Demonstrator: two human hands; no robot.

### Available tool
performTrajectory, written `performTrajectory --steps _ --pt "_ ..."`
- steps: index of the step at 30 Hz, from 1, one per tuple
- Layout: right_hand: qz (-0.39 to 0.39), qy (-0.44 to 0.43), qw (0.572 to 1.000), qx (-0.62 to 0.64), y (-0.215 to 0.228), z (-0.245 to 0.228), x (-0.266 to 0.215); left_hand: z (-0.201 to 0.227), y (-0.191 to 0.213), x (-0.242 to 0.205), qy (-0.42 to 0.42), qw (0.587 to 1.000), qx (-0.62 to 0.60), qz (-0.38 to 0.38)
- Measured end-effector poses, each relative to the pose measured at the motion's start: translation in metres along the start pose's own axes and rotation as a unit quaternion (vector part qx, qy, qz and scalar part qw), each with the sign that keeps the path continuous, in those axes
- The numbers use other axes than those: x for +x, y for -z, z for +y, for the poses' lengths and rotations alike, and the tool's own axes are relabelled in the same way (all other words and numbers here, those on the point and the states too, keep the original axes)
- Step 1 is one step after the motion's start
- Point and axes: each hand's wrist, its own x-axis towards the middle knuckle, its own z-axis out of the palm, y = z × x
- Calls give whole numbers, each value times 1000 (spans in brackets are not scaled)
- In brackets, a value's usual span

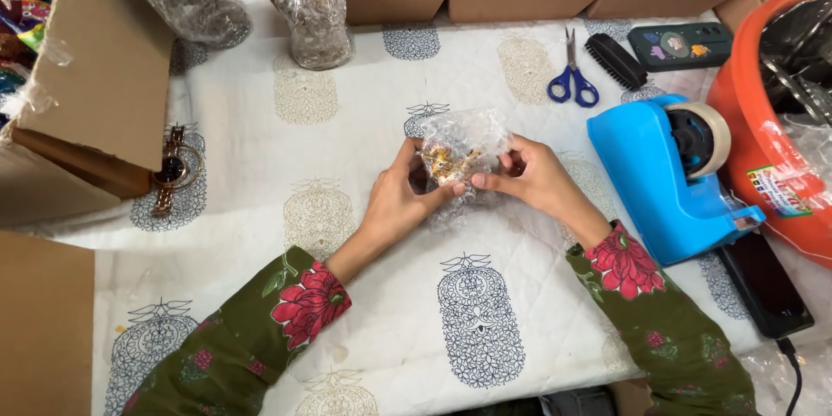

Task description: Wraps small decorative elephant figurines and other metallic items in bubble wrap.

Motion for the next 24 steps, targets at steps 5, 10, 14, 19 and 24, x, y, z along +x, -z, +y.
performTrajectory --steps 5,10,14,19,24 --pt "-42 -7 997 -65 13 -17 6 -6 -1 1 -19 999 38 -2" --pt "-152 -16 977 148 33 19 15 4 1 0 34 999 28 -11" --pt "-42 21 967 250 10 27 17 0 2 1 3 1000 13 -11" --pt "-57 -30 982 177 -6 -11 4 0 2 1 9 999 30 -16" --pt "10 -10 968 249 -13 7 4 -19 -3 1 -26 999 10 -19"
